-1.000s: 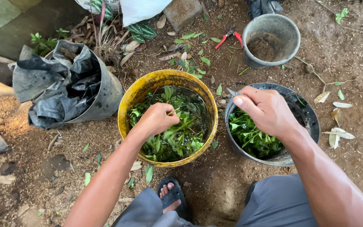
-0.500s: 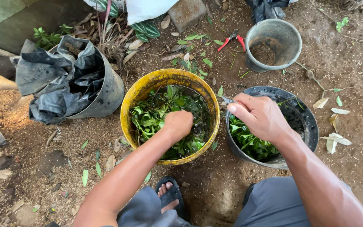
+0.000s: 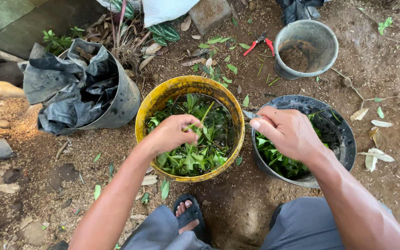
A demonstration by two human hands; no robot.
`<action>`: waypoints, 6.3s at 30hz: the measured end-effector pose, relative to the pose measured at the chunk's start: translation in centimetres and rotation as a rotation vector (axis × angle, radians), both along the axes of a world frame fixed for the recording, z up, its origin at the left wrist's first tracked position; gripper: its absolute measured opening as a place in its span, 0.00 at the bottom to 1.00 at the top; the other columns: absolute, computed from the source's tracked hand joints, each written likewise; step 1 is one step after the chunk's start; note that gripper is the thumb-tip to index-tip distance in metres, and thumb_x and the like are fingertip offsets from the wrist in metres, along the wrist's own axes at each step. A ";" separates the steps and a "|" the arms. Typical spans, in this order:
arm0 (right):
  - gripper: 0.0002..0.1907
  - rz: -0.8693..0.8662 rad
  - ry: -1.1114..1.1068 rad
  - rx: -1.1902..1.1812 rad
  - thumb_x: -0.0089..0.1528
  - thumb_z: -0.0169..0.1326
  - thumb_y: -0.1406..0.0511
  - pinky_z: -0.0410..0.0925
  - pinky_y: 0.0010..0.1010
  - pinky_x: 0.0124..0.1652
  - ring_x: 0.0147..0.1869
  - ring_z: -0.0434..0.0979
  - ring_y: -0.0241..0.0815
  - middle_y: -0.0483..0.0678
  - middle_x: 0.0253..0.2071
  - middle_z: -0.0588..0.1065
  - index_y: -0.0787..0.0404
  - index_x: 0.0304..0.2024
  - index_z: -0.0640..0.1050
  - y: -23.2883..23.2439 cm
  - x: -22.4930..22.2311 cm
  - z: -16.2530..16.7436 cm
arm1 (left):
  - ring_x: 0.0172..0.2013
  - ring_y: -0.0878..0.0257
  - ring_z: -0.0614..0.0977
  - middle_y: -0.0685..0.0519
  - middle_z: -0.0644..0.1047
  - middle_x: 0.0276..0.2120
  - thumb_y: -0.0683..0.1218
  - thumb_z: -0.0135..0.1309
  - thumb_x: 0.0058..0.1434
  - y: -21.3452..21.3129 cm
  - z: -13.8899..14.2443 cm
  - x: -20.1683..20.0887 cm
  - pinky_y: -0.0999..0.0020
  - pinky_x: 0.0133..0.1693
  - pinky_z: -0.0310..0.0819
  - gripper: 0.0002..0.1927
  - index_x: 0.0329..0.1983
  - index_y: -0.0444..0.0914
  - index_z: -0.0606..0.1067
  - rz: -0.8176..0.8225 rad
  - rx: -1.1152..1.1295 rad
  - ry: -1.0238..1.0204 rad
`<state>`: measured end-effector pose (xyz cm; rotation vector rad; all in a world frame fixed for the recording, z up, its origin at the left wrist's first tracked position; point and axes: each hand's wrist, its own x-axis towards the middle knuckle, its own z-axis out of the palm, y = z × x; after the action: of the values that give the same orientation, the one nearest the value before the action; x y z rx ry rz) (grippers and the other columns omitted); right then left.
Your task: The person sits on the ground between two buckets of leafy plant cuttings, takes individual stems from a yellow bucket of water, trims the stems with a small knife, and places the trimmed cuttings into a second bucket. The cycle repeats continuously throughout the episode.
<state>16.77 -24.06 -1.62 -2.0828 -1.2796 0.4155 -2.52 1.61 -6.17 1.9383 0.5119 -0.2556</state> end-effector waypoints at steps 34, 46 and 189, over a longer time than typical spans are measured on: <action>0.24 -0.269 -0.110 -0.172 0.66 0.53 0.46 0.67 0.40 0.33 0.28 0.75 0.48 0.52 0.24 0.76 0.58 0.31 0.80 1.5 2.2 0.0 | 0.20 0.70 0.76 0.54 0.78 0.29 0.49 0.48 0.72 -7.7 2.2 0.8 0.76 0.23 0.70 0.13 0.47 0.35 0.77 0.126 -0.513 -0.291; 0.19 -0.228 0.029 0.069 0.68 0.50 0.54 0.67 0.36 0.33 0.28 0.72 0.40 0.52 0.23 0.73 0.63 0.41 0.79 -1.9 3.7 -0.7 | 0.37 0.48 0.84 0.47 0.82 0.33 0.42 0.51 0.59 -1.9 -7.2 6.5 0.52 0.40 0.78 0.07 0.32 0.40 0.80 -0.284 0.906 -0.280; 0.16 -0.209 0.733 0.310 0.70 0.47 0.58 0.63 0.29 0.25 0.24 0.69 0.34 0.46 0.25 0.72 0.65 0.36 0.75 -2.3 1.5 0.6 | 0.64 0.50 0.70 0.35 0.67 0.66 0.75 0.49 0.57 -6.3 -0.4 18.8 0.54 0.62 0.61 0.57 0.71 0.25 0.60 0.512 -0.502 -0.586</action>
<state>18.32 -26.31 -1.04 -1.5538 -0.6352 0.7433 16.23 -4.69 -6.58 1.2534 0.4715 0.4640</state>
